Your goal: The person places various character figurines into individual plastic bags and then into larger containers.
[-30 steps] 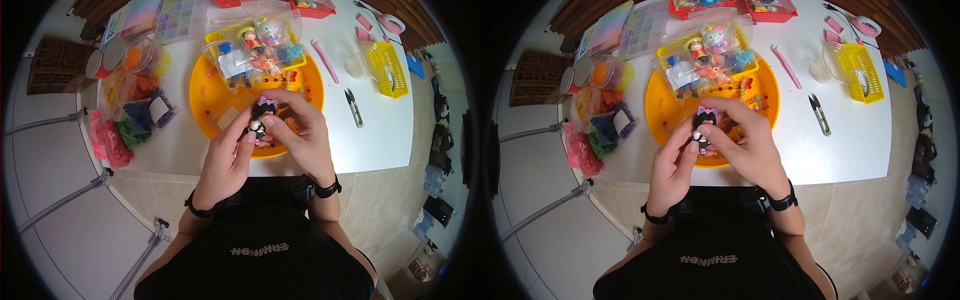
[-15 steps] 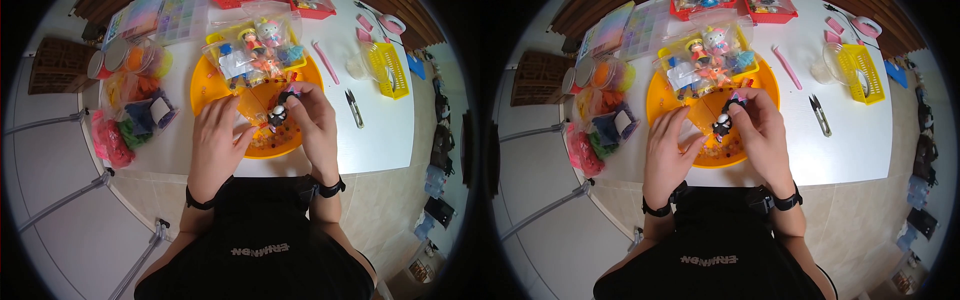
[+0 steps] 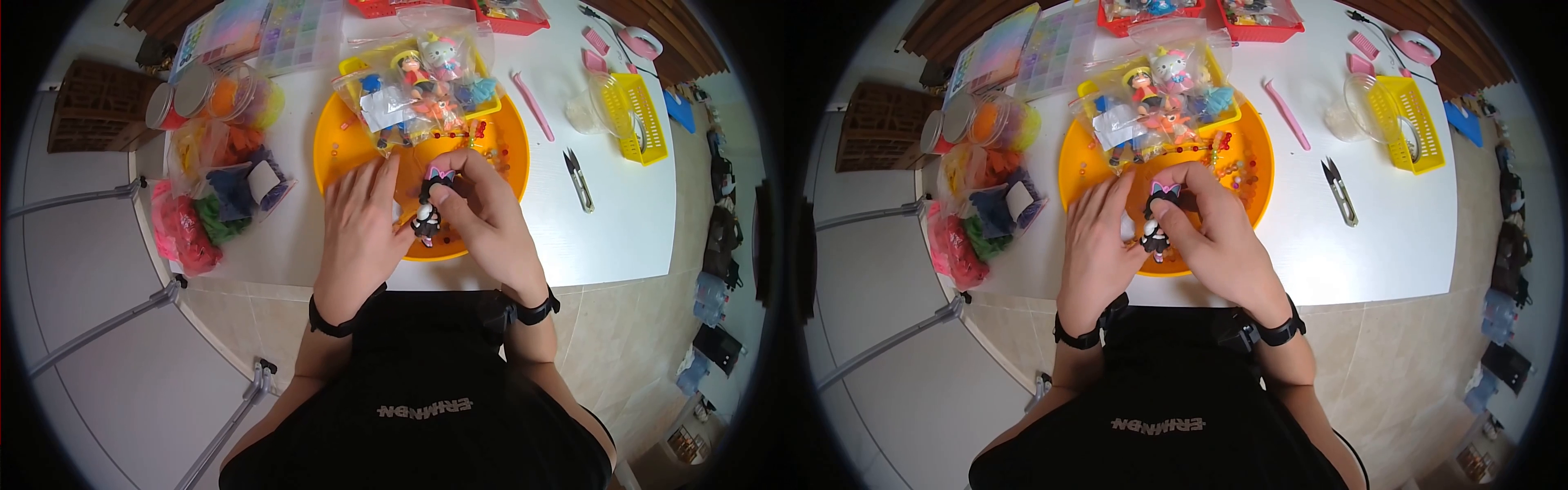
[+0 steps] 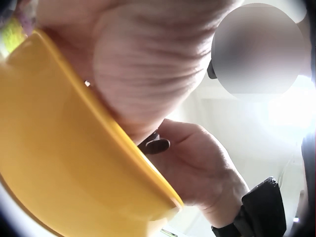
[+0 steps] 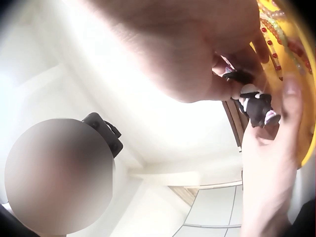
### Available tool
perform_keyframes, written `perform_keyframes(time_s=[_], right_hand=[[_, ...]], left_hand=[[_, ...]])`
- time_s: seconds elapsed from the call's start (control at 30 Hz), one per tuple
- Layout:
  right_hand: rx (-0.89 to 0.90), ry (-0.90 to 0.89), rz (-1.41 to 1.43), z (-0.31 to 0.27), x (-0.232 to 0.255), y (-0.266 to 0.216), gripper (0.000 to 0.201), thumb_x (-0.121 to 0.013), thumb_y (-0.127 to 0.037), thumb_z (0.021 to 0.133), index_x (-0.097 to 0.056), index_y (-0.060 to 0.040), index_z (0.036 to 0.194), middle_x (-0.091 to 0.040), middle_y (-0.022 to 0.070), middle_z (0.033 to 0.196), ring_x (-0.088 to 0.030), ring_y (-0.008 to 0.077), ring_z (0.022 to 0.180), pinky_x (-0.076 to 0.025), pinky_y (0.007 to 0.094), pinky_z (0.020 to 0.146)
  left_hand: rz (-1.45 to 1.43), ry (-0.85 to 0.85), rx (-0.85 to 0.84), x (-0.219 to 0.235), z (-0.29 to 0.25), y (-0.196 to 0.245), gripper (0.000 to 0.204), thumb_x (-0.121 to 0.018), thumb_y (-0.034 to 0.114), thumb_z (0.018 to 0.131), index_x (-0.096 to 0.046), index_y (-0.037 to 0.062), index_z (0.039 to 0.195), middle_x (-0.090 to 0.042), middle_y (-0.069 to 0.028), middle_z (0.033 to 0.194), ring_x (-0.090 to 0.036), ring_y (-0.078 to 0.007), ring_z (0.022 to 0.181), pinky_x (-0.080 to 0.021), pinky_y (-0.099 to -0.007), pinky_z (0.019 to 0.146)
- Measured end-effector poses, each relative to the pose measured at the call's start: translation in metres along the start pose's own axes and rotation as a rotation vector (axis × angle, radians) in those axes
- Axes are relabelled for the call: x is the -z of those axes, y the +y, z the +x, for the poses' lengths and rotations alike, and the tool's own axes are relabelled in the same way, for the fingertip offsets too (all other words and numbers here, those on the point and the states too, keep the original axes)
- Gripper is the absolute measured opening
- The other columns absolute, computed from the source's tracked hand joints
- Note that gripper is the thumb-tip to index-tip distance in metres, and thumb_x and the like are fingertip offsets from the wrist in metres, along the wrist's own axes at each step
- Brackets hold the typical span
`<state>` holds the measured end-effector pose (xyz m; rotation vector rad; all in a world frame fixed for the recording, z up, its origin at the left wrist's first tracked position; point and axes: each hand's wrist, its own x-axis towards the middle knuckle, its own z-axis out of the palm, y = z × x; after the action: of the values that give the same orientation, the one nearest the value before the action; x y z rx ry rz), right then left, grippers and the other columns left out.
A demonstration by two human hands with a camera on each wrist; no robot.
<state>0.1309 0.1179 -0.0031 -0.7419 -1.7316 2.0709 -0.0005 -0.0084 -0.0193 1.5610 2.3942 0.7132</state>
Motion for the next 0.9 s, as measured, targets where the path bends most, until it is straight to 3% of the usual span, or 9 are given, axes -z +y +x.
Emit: perform_keyframes(time_s=[0.17,0.23,0.43,0.53,0.63,0.7,0.77,0.9], right_hand=[[0.092,-0.102,-0.111,-0.010,0.003,-0.009,0.024,-0.065,-0.004,0.096,-0.058,0.0016,0.117,-0.065,0.0107,0.097,-0.064,0.0174,0.086,-0.052,0.0305,0.080],[0.202,-0.139,-0.154,-0.013,0.003,-0.013,0.025,-0.066,-0.003,0.094,-0.058,0.0010,0.117,-0.065,0.0111,0.095,-0.064,0.0196,0.084,-0.052,0.0310,0.079],[0.170,-0.148,-0.207,-0.023,0.005,-0.030,0.025,-0.067,-0.002,0.092,-0.060,0.0016,0.115,-0.067,0.0122,0.096,-0.066,0.0211,0.087,-0.052,0.0302,0.080],[0.232,-0.096,-0.247,-0.027,0.005,-0.035,0.027,-0.068,0.001,0.090,-0.062,0.0017,0.116,-0.069,0.0118,0.102,-0.067,0.0179,0.090,-0.053,0.0288,0.081],[0.275,0.005,-0.112,-0.034,0.011,-0.036,0.029,-0.069,0.003,0.089,-0.064,0.0004,0.117,-0.071,0.0093,0.106,-0.066,0.0148,0.095,-0.051,0.0285,0.087],[0.319,0.157,0.081,-0.037,0.007,-0.038,0.028,-0.069,0.004,0.090,-0.063,0.0030,0.118,-0.069,0.0120,0.113,-0.063,0.0184,0.109,-0.046,0.0332,0.101],[0.370,0.251,0.087,-0.037,0.010,-0.035,0.030,-0.070,0.005,0.089,-0.063,0.0052,0.119,-0.068,0.0152,0.117,-0.063,0.0209,0.111,-0.047,0.0351,0.101],[0.489,0.138,0.040,-0.036,0.012,-0.033,0.035,-0.073,0.006,0.087,-0.063,0.0062,0.120,-0.068,0.0179,0.118,-0.064,0.0250,0.113,-0.048,0.0365,0.102]], left_hand=[[-0.376,-0.012,-0.005,0.008,-0.001,0.002,0.080,-0.082,0.011,0.073,-0.048,0.0043,0.145,-0.057,-0.0180,0.126,-0.052,-0.0396,0.122,-0.039,-0.0502,0.106],[-0.392,-0.012,-0.050,0.012,-0.001,0.004,0.077,-0.082,0.010,0.073,-0.050,0.0049,0.142,-0.057,-0.0176,0.125,-0.053,-0.0402,0.121,-0.040,-0.0499,0.105],[-0.494,0.045,-0.107,0.007,-0.001,0.003,0.069,-0.085,0.009,0.072,-0.051,0.0052,0.132,-0.058,-0.0165,0.123,-0.054,-0.0413,0.116,-0.041,-0.0495,0.104],[-0.551,0.056,-0.056,0.002,-0.005,0.003,0.069,-0.087,0.010,0.073,-0.049,0.0053,0.131,-0.059,-0.0163,0.121,-0.055,-0.0410,0.114,-0.043,-0.0490,0.101],[-0.613,0.048,-0.012,0.000,-0.009,0.001,0.071,-0.089,0.013,0.074,-0.048,0.0042,0.131,-0.059,-0.0164,0.120,-0.056,-0.0400,0.113,-0.045,-0.0477,0.097],[-0.625,0.044,-0.002,0.001,-0.010,0.003,0.072,-0.091,0.015,0.073,-0.048,0.0033,0.130,-0.060,-0.0163,0.119,-0.056,-0.0391,0.112,-0.046,-0.0468,0.096],[-0.600,0.047,-0.009,0.004,-0.010,0.006,0.073,-0.093,0.017,0.072,-0.049,0.0025,0.129,-0.060,-0.0160,0.119,-0.057,-0.0380,0.112,-0.046,-0.0461,0.095],[-0.684,0.002,-0.103,0.008,-0.009,0.010,0.077,-0.095,0.024,0.071,-0.050,0.0016,0.130,-0.062,-0.0151,0.119,-0.061,-0.0350,0.111,-0.048,-0.0433,0.095]])
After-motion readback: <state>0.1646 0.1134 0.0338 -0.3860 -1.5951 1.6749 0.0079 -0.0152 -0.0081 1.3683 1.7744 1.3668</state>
